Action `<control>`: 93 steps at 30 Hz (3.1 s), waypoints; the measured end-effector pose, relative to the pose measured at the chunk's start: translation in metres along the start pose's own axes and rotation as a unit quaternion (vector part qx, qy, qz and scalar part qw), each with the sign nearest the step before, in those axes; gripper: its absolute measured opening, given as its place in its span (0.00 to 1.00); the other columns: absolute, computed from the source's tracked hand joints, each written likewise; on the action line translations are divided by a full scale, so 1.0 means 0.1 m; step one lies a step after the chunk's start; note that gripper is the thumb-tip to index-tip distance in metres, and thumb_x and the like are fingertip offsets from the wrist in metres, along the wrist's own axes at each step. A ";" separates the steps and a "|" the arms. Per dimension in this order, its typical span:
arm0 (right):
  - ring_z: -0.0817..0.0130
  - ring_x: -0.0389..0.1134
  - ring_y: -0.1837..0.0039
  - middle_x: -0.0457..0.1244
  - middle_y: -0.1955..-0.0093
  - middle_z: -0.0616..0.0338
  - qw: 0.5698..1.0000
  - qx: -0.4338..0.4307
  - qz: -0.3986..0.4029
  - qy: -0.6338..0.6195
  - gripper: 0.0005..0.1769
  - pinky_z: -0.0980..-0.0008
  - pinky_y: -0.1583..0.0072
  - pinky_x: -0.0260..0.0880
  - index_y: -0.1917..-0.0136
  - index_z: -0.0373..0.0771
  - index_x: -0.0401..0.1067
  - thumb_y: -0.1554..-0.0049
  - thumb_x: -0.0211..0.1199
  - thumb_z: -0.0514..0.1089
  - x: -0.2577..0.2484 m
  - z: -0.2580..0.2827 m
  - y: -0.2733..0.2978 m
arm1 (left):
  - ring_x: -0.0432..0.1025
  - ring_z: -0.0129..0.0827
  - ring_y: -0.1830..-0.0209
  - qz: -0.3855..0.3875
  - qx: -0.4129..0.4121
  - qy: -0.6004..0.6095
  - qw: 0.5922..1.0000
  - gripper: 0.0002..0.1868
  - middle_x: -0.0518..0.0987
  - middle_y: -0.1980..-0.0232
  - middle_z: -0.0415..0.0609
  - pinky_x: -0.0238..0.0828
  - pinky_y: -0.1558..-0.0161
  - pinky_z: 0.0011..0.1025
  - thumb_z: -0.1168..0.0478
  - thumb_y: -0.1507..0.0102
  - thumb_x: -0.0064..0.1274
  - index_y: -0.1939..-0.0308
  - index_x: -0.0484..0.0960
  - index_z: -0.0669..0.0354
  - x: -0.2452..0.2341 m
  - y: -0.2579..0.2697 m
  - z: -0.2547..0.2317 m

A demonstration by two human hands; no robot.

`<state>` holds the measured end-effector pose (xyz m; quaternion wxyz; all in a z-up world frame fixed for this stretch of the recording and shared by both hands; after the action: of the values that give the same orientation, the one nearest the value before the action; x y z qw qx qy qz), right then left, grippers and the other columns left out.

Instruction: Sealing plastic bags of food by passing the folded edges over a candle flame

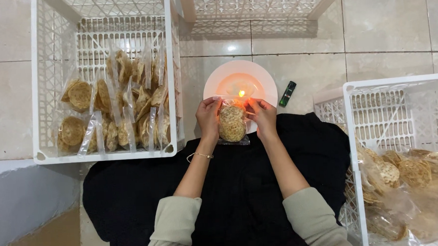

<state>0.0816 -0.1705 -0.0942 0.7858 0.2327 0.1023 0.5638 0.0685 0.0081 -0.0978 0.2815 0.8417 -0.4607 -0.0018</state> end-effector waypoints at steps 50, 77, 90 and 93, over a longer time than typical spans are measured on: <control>0.66 0.73 0.63 0.70 0.64 0.52 0.999 0.028 -0.025 -0.015 0.07 0.66 0.60 0.77 0.57 0.38 0.78 0.44 0.69 0.43 -0.03 0.10 0.04 | 0.79 0.24 0.68 0.007 0.005 0.009 1.000 0.13 0.85 0.68 0.50 0.69 0.67 0.15 0.63 0.41 0.66 0.58 0.80 0.63 0.15 0.18 -0.22; 0.66 0.73 0.63 0.69 0.63 0.50 0.998 0.026 -0.057 -0.019 0.07 0.68 0.60 0.75 0.58 0.38 0.78 0.45 0.69 0.43 -0.13 0.08 0.01 | 0.78 0.24 0.69 0.033 -0.006 -0.017 0.999 0.13 0.85 0.68 0.48 0.69 0.67 0.17 0.60 0.41 0.67 0.59 0.81 0.60 0.16 0.16 -0.12; 0.65 0.74 0.60 0.69 0.65 0.52 0.998 -0.046 0.003 0.051 0.06 0.66 0.57 0.77 0.63 0.38 0.75 0.45 0.63 0.41 -0.17 0.54 0.45 | 0.76 0.23 0.69 0.077 -0.010 0.036 0.996 0.11 0.83 0.66 0.48 0.70 0.67 0.16 0.64 0.39 0.63 0.54 0.79 0.60 0.15 0.21 0.01; 0.64 0.74 0.56 0.69 0.62 0.50 0.992 -0.085 0.034 0.087 0.07 0.66 0.55 0.77 0.60 0.38 0.75 0.43 0.61 0.42 -0.23 0.67 0.55 | 0.76 0.23 0.70 0.088 0.000 0.048 0.995 0.10 0.82 0.67 0.47 0.68 0.69 0.15 0.65 0.38 0.62 0.55 0.78 0.60 0.17 0.25 0.00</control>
<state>0.0560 -0.1942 -0.0118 0.7711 0.1184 0.1143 0.6150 0.0587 -0.0153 -0.0815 0.3029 0.7972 -0.5184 0.0633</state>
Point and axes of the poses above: each hand's wrist, its own y-axis away from the middle knuckle, its own x-axis out of the palm, z = x × y, the point moved 3 cm from there along -y, towards the middle knuckle
